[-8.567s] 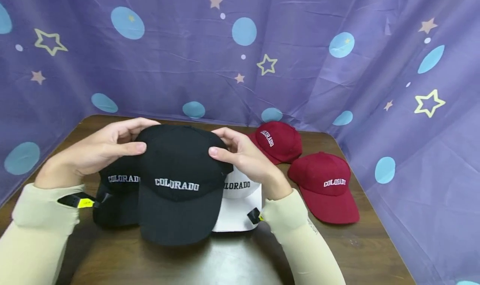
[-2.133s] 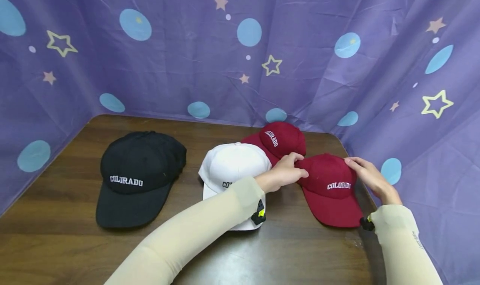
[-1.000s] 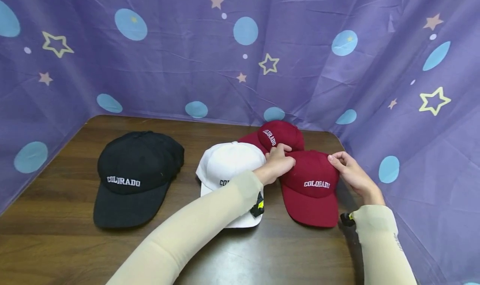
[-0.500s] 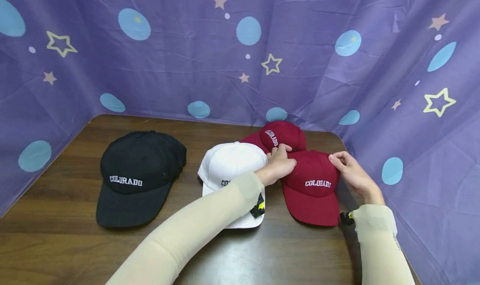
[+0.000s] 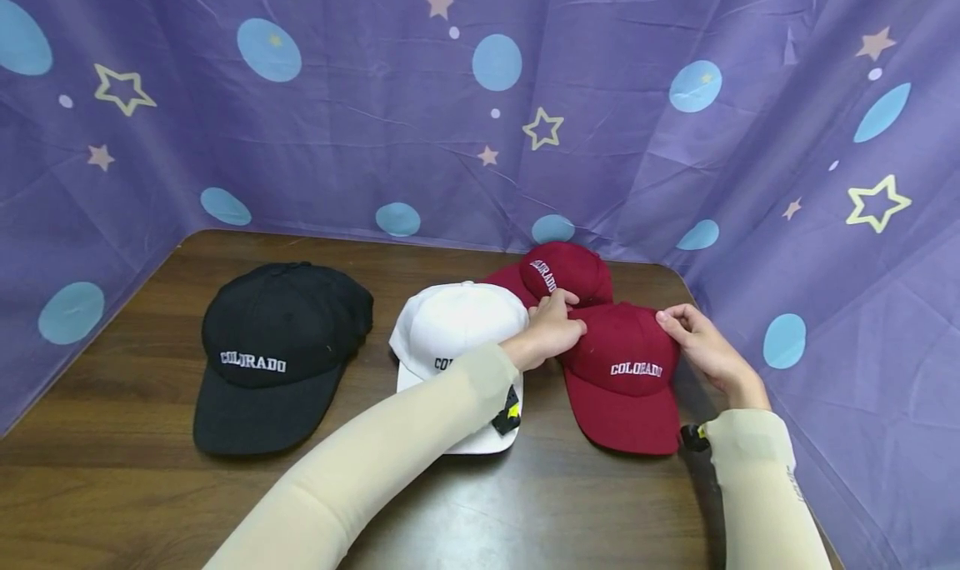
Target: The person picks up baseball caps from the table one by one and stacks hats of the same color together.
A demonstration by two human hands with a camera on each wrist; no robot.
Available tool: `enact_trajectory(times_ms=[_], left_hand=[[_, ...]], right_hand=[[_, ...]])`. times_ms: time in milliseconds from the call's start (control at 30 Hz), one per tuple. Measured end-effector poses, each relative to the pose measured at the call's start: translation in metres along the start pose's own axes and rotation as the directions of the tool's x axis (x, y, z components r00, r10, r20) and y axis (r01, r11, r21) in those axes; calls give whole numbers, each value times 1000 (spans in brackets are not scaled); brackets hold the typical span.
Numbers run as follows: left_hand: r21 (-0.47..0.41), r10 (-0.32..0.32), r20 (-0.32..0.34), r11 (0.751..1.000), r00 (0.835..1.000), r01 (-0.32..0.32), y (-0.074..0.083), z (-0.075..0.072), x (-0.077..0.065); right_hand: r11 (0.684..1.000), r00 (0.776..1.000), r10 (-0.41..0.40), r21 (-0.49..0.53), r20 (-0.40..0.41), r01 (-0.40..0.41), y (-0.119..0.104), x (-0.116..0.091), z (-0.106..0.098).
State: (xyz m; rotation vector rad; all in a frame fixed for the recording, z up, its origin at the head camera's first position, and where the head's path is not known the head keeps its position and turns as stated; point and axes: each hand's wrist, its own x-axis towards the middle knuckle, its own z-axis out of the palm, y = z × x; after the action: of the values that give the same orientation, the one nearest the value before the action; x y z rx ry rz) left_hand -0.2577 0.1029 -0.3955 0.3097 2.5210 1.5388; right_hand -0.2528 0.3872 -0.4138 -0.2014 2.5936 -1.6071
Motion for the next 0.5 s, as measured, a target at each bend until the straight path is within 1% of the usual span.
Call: enact_trajectory(times_ms=[100, 200, 267, 400, 500], left_hand=[[0, 2, 1, 1000, 1000, -2, 1, 2, 0], [7, 33, 3, 999, 999, -33, 3, 1, -1], [16, 63, 4, 998, 998, -63, 7, -2, -2], [3, 125, 16, 992, 992, -125, 22, -16, -9], [-10, 167, 46, 986, 985, -166, 33, -28, -15]], right_hand=[[1000, 1000, 5, -19, 7, -5, -2, -2, -1], [997, 1000, 7, -75, 11, -6, -7, -2, -5], [991, 1000, 6, -134, 14, -4, -14, 0, -9], [968, 999, 12, -250, 29, -5, -36, 10, -15], [950, 998, 24, -311, 64, -3, -58, 21, -16]])
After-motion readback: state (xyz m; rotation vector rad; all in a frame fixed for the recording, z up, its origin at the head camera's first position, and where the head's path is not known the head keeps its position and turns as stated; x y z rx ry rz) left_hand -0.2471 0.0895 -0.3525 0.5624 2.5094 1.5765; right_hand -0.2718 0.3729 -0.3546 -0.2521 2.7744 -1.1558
